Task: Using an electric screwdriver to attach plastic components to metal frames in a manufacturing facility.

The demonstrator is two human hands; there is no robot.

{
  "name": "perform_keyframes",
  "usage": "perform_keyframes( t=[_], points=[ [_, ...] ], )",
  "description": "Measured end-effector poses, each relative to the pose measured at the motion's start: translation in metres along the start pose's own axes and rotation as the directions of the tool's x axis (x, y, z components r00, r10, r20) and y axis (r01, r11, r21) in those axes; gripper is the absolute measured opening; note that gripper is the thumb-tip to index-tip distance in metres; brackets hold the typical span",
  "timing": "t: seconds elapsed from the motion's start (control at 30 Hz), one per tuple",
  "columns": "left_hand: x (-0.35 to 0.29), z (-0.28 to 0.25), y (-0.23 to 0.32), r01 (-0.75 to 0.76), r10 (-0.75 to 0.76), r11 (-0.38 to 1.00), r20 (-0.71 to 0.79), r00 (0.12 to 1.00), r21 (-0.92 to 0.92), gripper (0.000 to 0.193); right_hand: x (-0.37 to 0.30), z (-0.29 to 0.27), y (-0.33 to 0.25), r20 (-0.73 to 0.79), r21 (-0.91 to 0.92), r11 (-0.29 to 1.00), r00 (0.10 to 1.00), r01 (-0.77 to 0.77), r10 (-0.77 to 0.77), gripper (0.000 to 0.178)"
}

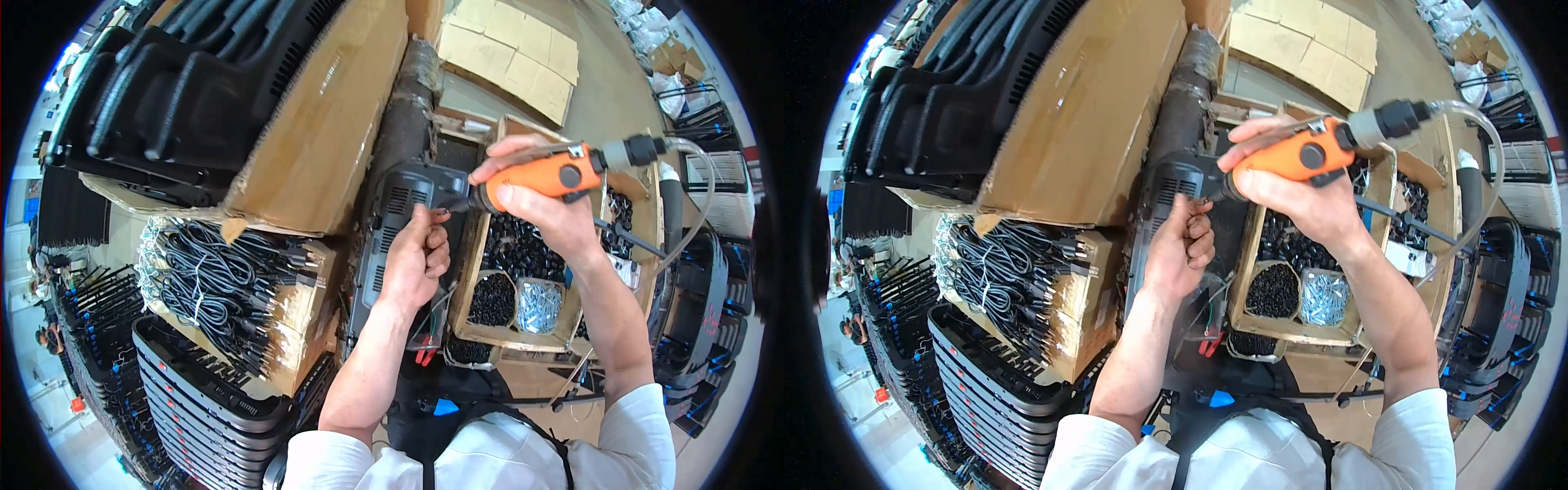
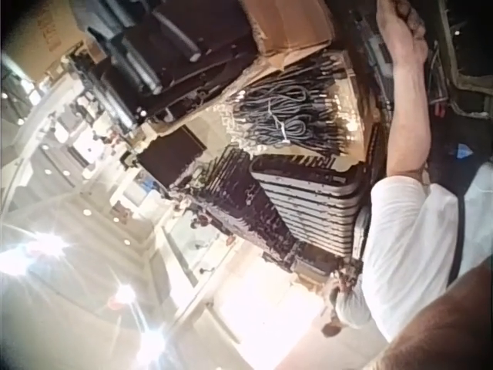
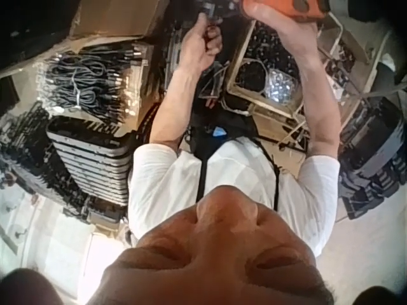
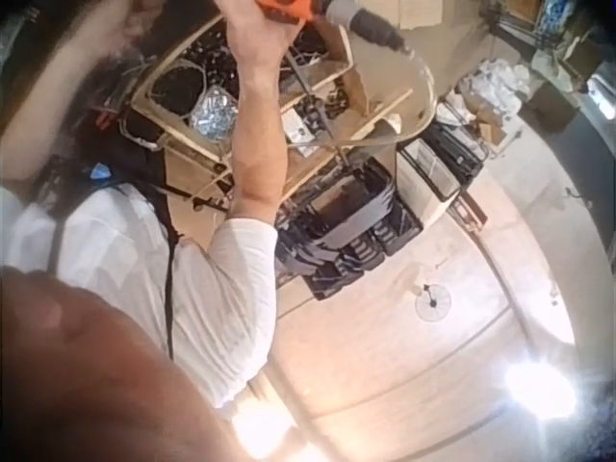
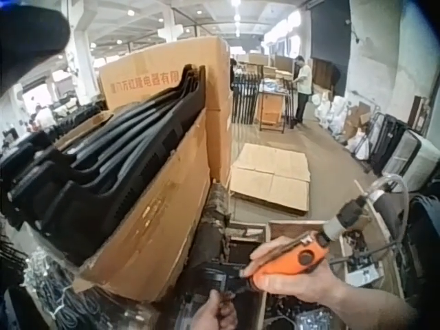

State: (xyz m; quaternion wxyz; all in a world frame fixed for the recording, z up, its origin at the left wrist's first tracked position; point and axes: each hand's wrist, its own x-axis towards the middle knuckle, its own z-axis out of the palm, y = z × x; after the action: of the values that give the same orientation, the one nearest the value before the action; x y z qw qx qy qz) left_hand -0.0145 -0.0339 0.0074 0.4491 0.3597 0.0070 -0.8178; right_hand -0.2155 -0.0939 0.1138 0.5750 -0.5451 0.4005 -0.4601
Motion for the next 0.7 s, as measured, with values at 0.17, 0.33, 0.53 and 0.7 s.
perform_keyframes(
  t=[0.17, 0.33, 0.53, 0.7],
  points=[
    [-0.025, -0.015, -0.041, -0.037, 0.031, 0.994, 0.058, 0.998, 0.104, 0.022, -0.058, -0.013, -0.004, -0.077, 0.026, 0.997, 0.994, -0.073, 0.074, 0.049],
    [-0.055, -0.007, -0.08, 0.082, -0.086, 0.978, 0.016, 0.996, 0.194, 0.023, -0.118, -0.034, -0.001, -0.152, 0.161, 0.982, 0.981, -0.094, 0.119, 0.049],
    [-0.087, -0.016, -0.115, 0.059, -0.006, 0.959, -0.189, 0.982, 0.279, 0.022, -0.191, -0.045, -0.005, -0.26, 0.109, 0.991, 0.96, -0.077, 0.103, 0.048],
    [-0.12, -0.027, -0.134, -0.132, 0.131, 0.119, 0.116, 0.985, 0.984, 0.025, -0.229, -0.07, -0.01, -0.37, 0.181, 0.983, 0.926, -0.014, 0.081, 0.046]
  ],
)
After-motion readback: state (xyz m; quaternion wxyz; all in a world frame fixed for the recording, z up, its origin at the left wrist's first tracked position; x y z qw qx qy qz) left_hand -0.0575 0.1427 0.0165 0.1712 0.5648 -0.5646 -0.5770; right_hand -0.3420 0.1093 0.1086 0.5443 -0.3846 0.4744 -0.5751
